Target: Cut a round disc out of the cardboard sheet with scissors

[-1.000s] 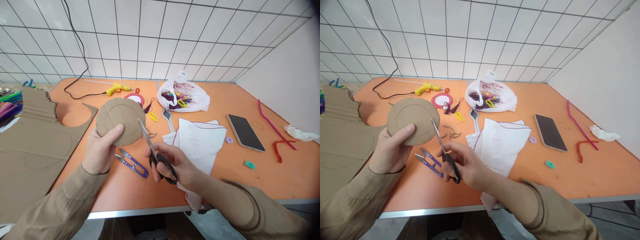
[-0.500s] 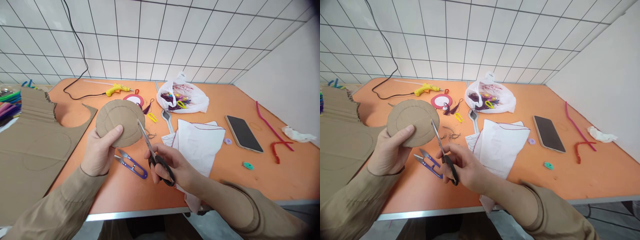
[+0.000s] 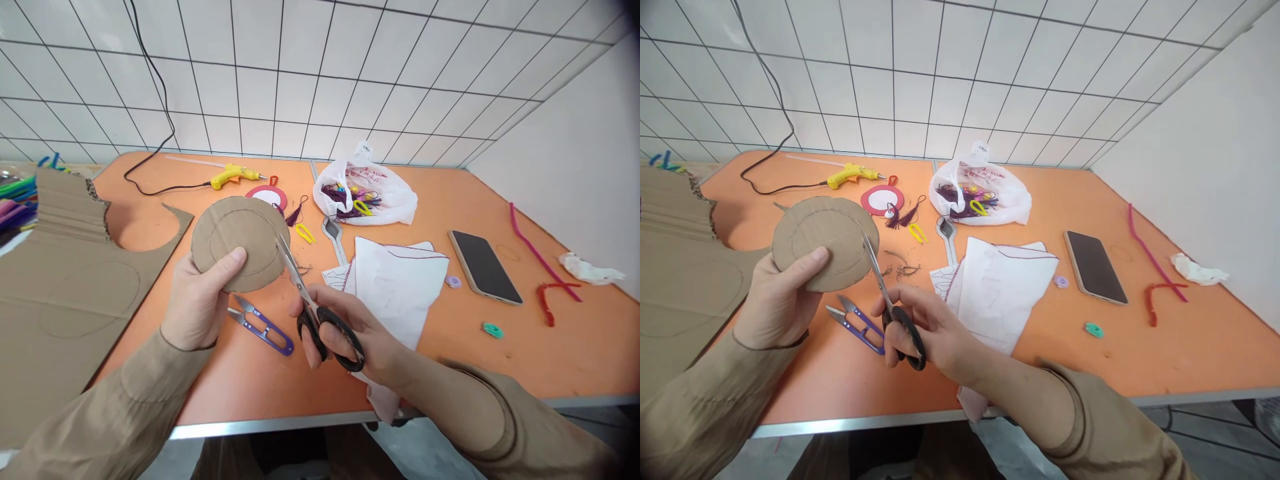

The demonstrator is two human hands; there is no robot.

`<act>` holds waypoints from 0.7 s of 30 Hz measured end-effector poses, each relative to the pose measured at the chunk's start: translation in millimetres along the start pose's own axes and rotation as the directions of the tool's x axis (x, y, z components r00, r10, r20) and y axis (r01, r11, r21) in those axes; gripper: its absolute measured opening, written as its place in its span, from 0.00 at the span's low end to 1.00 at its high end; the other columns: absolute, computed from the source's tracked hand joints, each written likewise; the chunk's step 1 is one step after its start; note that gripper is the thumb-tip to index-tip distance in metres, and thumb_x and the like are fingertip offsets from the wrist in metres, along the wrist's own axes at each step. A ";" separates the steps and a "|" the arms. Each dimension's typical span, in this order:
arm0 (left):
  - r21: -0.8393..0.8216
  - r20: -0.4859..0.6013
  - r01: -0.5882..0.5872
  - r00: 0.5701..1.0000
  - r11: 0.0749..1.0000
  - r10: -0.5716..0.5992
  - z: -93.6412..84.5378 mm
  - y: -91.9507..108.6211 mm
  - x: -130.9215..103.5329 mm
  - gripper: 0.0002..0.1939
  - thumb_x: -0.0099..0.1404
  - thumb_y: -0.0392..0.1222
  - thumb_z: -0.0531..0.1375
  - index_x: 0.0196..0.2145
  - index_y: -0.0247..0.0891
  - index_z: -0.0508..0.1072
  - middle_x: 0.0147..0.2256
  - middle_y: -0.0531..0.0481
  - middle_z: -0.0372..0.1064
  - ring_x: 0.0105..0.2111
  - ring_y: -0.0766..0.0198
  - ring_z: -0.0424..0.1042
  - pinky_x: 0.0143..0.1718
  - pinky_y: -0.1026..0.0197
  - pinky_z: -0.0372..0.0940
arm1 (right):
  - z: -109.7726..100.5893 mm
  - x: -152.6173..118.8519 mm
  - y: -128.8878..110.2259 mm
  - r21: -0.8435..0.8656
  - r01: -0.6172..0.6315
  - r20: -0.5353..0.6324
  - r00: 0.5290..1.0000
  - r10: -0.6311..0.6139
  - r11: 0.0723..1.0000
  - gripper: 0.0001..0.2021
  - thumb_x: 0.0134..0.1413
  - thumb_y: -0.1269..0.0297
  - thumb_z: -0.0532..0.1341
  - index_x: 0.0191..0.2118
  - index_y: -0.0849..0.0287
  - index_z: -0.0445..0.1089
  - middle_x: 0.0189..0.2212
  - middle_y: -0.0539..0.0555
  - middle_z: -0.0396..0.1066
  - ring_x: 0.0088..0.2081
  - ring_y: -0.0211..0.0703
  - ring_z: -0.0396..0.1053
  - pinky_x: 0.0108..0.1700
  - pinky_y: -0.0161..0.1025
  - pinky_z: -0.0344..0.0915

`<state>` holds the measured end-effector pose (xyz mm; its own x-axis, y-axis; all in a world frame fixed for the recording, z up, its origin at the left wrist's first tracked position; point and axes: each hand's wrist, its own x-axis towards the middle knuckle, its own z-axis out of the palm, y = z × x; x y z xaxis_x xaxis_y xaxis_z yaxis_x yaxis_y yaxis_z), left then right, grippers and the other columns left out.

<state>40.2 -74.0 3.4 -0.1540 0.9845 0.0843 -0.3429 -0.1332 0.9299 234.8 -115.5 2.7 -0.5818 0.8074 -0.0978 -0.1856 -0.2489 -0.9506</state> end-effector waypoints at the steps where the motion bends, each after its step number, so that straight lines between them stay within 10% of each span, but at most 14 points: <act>1: 0.003 0.000 -0.002 1.000 1.000 0.002 -0.1 0.1 -0.4 0.13 0.55 0.39 0.70 0.40 0.36 0.79 0.39 0.45 0.79 0.44 0.51 0.77 0.44 0.55 0.74 | 0.1 -0.5 -0.5 0.005 0.000 -0.004 1.000 0.000 1.000 0.27 0.50 0.41 0.65 0.40 0.60 0.62 0.19 0.47 0.67 0.22 0.33 0.60 0.28 0.34 0.55; 21: -0.030 0.008 0.045 0.999 0.998 -0.045 2.3 2.7 -2.3 0.15 0.55 0.40 0.70 0.42 0.37 0.79 0.41 0.44 0.79 0.45 0.49 0.77 0.44 0.53 0.75 | -1.5 1.8 3.3 -0.069 -0.013 -0.047 0.999 0.010 0.998 0.25 0.50 0.44 0.65 0.41 0.60 0.62 0.18 0.47 0.67 0.22 0.35 0.65 0.27 0.34 0.60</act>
<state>41.7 -76.4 6.5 -0.1310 0.9904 0.0449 -0.3777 -0.0917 0.9214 234.4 -114.0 -1.1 -0.5453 0.8295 -0.1207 -0.1231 -0.2217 -0.9673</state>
